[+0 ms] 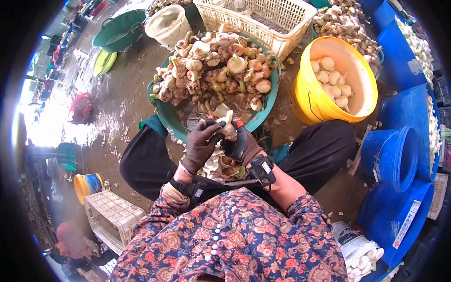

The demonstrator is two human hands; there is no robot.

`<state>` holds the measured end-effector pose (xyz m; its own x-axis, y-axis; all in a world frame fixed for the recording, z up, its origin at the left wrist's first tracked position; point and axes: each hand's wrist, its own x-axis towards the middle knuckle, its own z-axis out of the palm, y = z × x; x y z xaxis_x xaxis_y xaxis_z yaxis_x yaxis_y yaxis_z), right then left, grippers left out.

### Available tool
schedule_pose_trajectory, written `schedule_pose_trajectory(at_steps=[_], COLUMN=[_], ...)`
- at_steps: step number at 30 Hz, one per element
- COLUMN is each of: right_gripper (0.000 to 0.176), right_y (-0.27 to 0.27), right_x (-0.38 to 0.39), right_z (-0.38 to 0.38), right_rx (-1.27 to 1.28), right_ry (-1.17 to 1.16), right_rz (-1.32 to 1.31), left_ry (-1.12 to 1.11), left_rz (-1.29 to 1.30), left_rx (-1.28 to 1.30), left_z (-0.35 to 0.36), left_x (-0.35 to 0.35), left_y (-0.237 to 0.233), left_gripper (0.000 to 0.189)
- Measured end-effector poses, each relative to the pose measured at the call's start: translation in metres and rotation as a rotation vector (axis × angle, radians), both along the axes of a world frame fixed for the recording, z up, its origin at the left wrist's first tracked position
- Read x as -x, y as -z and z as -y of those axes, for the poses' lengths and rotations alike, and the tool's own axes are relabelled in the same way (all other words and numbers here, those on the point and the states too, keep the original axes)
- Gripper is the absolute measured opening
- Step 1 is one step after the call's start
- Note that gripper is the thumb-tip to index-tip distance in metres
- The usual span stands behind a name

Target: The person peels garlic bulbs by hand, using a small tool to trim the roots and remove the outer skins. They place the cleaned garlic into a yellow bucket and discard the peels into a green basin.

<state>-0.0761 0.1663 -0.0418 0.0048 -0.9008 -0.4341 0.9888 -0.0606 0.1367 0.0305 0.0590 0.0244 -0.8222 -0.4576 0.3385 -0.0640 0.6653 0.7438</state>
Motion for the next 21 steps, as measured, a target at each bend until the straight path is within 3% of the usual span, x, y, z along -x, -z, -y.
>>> schedule_pose_trajectory(at_steps=[2, 4, 8, 9, 11, 12, 13, 15, 16, 17, 19, 21], right_gripper=[0.038, 0.038, 0.039, 0.039, 0.041, 0.039, 0.039, 0.033, 0.024, 0.024, 0.027, 0.020], right_y=[-0.005, -0.011, -0.010, -0.008, -0.003, 0.003, 0.007, -0.003, -0.008, -0.017, -0.033, -0.039], right_x=[-0.003, -0.003, -0.001, 0.003, 0.018, 0.024, 0.032, 0.038, 0.043, 0.039, 0.028, 0.032], right_z=[-0.001, 0.002, 0.002, -0.002, -0.019, -0.017, -0.021, -0.026, -0.027, -0.022, -0.007, -0.004], right_rx=[-0.160, -0.188, -0.215, -0.215, 0.146, -0.356, -0.355, -0.420, -0.238, -0.248, -0.165, -0.160], right_ry=[-0.039, -0.037, -0.092, -0.092, -0.402, -0.434, -0.440, -0.182, -0.077, -0.069, -0.156, -0.194], right_rz=[-0.131, -0.066, 0.014, 0.014, -0.264, -0.581, -0.585, -1.474, -1.759, -1.760, -1.318, -1.341], left_ry=[0.037, 0.082, 0.025, 0.017, 0.008, 0.040, 0.068, 0.096, 0.127, 0.164, 0.210, 0.234], left_rz=[0.010, 0.022, 0.121, 0.106, 0.091, 0.088, 0.084, 0.139, 0.159, 0.179, 0.227, 0.254], left_rx=[0.083, 0.174, 0.152, 0.046, -0.060, -0.184, -0.308, -0.419, -0.483, -0.545, -0.621, -0.500], left_z=[0.007, 0.011, 0.008, 0.010, 0.016, 0.022, 0.027, 0.032, 0.033, 0.033, 0.029, 0.028], left_x=[0.001, -0.001, 0.002, 0.002, 0.000, -0.002, -0.004, -0.007, -0.007, -0.004, -0.001, 0.000], left_y=[0.003, 0.007, 0.005, 0.006, 0.005, 0.003, 0.000, -0.007, -0.007, -0.007, -0.004, 0.000], left_gripper=[0.018, 0.015, 0.013, 0.013, 0.014, 0.014, 0.015, 0.015, 0.015, 0.014, 0.014, 0.014])
